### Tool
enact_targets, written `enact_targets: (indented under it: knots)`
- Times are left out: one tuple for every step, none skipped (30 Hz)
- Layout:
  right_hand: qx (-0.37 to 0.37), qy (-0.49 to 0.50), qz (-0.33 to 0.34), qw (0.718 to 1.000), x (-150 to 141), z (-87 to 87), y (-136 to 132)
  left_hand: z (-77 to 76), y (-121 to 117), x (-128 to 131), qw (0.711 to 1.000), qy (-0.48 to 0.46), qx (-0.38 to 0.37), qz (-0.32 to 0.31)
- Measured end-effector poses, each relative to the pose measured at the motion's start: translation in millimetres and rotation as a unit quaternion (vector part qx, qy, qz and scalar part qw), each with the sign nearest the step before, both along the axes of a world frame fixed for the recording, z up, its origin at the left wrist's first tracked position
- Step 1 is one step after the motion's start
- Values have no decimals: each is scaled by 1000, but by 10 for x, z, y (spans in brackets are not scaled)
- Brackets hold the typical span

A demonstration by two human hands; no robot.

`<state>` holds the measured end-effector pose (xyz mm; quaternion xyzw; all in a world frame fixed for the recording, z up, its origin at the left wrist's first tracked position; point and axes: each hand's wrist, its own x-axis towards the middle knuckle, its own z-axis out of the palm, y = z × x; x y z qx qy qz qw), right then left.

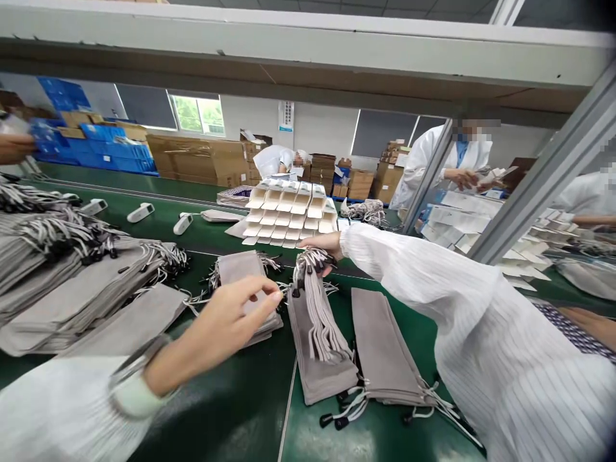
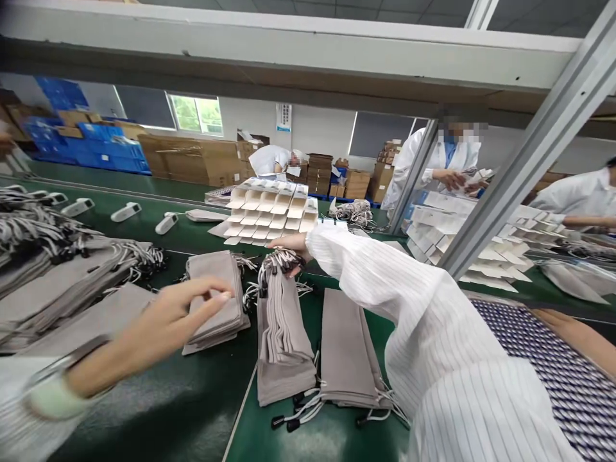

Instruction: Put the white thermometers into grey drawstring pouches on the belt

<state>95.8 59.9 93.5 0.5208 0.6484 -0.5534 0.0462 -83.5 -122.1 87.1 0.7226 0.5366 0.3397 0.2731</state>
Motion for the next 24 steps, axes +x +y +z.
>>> enact_targets:
  knots:
    - [-46, 31, 16, 998, 18, -4, -6, -70, 119, 72, 999, -11, -44, -1]
    - [-67, 65, 23, 995, 35, -4, -32, -147, 231, 143, 995, -41, -95, -1]
    - [-63, 97, 23, 993, 53, -3, -80, -223, 332, 211, 986, -92, -141, -6]
    - [-39, 120, 17, 992, 75, -4, -151, -292, 419, 269, 972, -154, -179, -19]
    - [0, 127, 13, 992, 104, -11, -245, -348, 492, 315, 955, -212, -205, -39]
    - [59, 116, 13, 991, 143, -29, -359, -390, 552, 347, 938, -259, -222, -58]
    - [139, 85, 13, 987, 196, -63, -491, -416, 597, 365, 924, -293, -235, -67]
    - [231, 36, 12, 972, 264, -118, -636, -425, 628, 371, 915, -316, -244, -62]
    - [326, -22, 12, 945, 346, -196, -790, -420, 644, 369, 908, -331, -254, -48]
    - [408, -83, 7, 909, 441, -295, -948, -399, 645, 363, 901, -341, -265, -29]
    - [455, -137, 4, 880, 544, -412, -1102, -368, 629, 357, 894, -351, -278, -13]
    - [467, -188, 4, 864, 650, -541, -1250, -331, 598, 356, 887, -360, -290, -2]
    - [457, -234, 1, 858, 755, -671, -1384, -295, 555, 361, 880, -368, -299, 3]
    - [436, -265, 3, 860, 855, -795, -1503, -270, 504, 375, 876, -373, -306, 4]
    - [416, -286, 2, 863, 947, -905, -1604, -265, 453, 396, 874, -374, -310, 4]
    - [400, -297, 1, 867, 1031, -995, -1685, -286, 407, 425, 876, -367, -312, 2]
    - [391, -303, -1, 869, 1109, -1063, -1747, -336, 373, 458, 882, -352, -314, -2]
    - [389, -304, -1, 869, 1182, -1109, -1791, -410, 356, 493, 893, -327, -308, -4]
    - [391, -305, 1, 868, 1252, -1134, -1819, -499, 356, 527, 911, -292, -293, -4]
    - [394, -305, 7, 867, 1319, -1141, -1833, -590, 371, 555, 932, -246, -268, -6]
    - [396, -305, 17, 866, 1380, -1131, -1837, -667, 394, 572, 954, -194, -227, -6]
    - [394, -305, 28, 866, 1434, -1106, -1834, -719, 417, 573, 974, -138, -182, -9]
    - [391, -306, 38, 867, 1474, -1066, -1826, -740, 425, 553, 987, -82, -136, -13]
    - [389, -306, 45, 868, 1495, -1010, -1817, -731, 407, 507, 995, -31, -92, -20]
